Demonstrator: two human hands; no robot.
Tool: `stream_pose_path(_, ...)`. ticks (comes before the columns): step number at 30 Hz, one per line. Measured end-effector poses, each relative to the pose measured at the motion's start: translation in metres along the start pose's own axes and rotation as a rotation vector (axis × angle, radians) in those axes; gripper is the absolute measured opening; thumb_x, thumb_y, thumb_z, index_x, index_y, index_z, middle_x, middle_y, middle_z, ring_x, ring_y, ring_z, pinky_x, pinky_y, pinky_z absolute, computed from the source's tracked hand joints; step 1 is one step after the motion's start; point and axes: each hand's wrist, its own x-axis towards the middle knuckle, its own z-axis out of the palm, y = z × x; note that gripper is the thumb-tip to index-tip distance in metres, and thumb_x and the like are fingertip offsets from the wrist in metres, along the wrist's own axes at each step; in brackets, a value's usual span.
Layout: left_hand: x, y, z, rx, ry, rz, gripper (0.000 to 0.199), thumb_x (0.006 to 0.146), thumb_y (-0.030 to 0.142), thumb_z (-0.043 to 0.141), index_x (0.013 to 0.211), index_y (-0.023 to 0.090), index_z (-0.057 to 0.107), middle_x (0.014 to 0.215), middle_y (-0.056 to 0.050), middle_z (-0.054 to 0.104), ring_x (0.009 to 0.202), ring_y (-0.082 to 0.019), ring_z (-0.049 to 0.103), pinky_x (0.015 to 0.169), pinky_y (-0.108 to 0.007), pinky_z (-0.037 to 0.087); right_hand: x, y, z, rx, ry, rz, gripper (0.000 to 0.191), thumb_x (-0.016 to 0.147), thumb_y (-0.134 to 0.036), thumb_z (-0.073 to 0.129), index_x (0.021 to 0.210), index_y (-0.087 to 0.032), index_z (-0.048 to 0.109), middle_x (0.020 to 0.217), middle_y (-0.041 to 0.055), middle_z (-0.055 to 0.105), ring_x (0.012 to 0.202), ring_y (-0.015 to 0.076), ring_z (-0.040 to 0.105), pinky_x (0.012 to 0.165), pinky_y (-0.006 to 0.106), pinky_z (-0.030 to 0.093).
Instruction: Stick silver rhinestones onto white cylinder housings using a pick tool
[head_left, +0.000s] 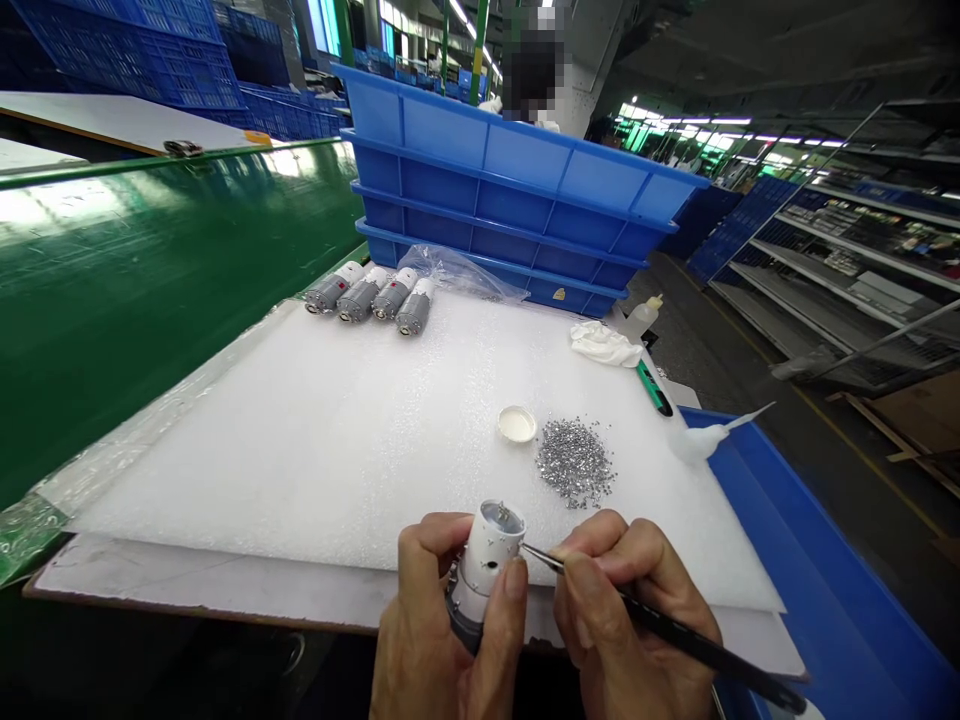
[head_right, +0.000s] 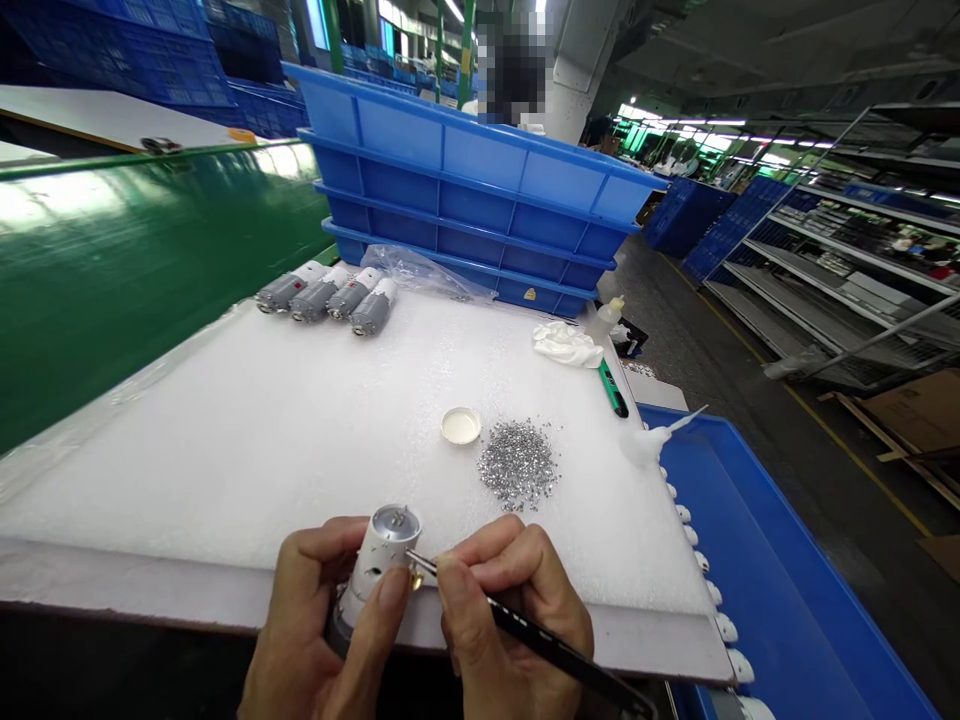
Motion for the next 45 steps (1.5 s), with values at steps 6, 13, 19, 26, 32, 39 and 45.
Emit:
stream_pose_path(6,0.008,-0.011,-0.007,0.092,-0.005,0.131,0.013,0.092,0.038,0.058,0.096,0.028,0.051,0.071,0.006,0.065,0.061,-0.014,0.065,0.051,-0.023,0.05,-0.002,0.007,0.0,0.02,0.043,-0.043,0.024,0.087,-0.023,0.072,0.072,-0.021,0.053,0.07,-0.0056,0.056,0.041,0.0024,0.04,0.035,0.013,0.032)
stream_pose_path(13,0.011,-0.011,-0.007,0.08,-0.019,0.092,0.016,0.089,0.037,0.063,0.094,0.027,0.051,0.071,0.007,0.064,0.058,-0.013,0.064,0.052,-0.022,0.049,0.003,-0.001,-0.013,-0.001,-0.083,0.06,0.02,0.089,-0.023,0.07,0.076,-0.022,0.055,0.075,-0.0043,0.058,0.042,0.0023,0.04,0.035,0.013,0.032)
stream_pose_path(19,0.012,-0.012,-0.01,0.141,-0.066,0.143,0.017,0.09,0.038,0.062,0.095,0.028,0.05,0.07,0.006,0.063,0.057,-0.014,0.063,0.051,-0.024,0.048,0.015,-0.009,-0.02,0.018,-0.255,0.168,0.021,0.092,-0.022,0.067,0.077,-0.022,0.053,0.076,-0.0053,0.056,0.045,0.0019,0.04,0.039,0.013,0.033)
stream_pose_path(26,0.016,-0.014,-0.013,0.189,-0.087,0.189,0.017,0.092,0.037,0.061,0.095,0.028,0.048,0.072,0.005,0.065,0.063,-0.015,0.067,0.052,-0.023,0.05,0.022,-0.012,-0.019,0.029,-0.285,0.199,0.021,0.093,-0.023,0.066,0.077,-0.021,0.052,0.076,-0.0054,0.055,0.044,0.0012,0.038,0.038,0.014,0.03)
stream_pose_path(32,0.017,-0.015,-0.012,0.164,-0.085,0.184,0.015,0.091,0.036,0.061,0.094,0.027,0.049,0.071,0.005,0.064,0.064,-0.016,0.066,0.052,-0.024,0.049,0.025,-0.015,-0.019,0.006,-0.283,0.19,0.021,0.092,-0.022,0.067,0.076,-0.02,0.053,0.077,-0.0044,0.056,0.043,0.0009,0.04,0.038,0.015,0.03)
stream_pose_path(39,0.016,-0.006,-0.009,-0.014,-0.071,0.039,0.014,0.088,0.035,0.064,0.089,0.027,0.053,0.072,0.004,0.062,0.069,-0.015,0.06,0.062,-0.025,0.048,0.026,-0.015,-0.02,-0.01,-0.291,0.175,0.019,0.091,-0.023,0.067,0.077,-0.021,0.055,0.078,-0.0042,0.057,0.043,0.0013,0.04,0.039,0.016,0.032)
stream_pose_path(45,0.021,0.012,-0.018,-0.564,-0.465,-0.619,0.038,0.091,0.057,0.052,0.082,0.021,0.056,0.063,0.001,0.064,0.05,-0.01,0.054,0.05,-0.02,0.041,0.026,-0.018,-0.027,-0.039,-0.274,0.036,0.014,0.088,-0.02,0.07,0.08,-0.023,0.06,0.08,-0.0015,0.063,0.045,0.0041,0.044,0.039,0.016,0.034)
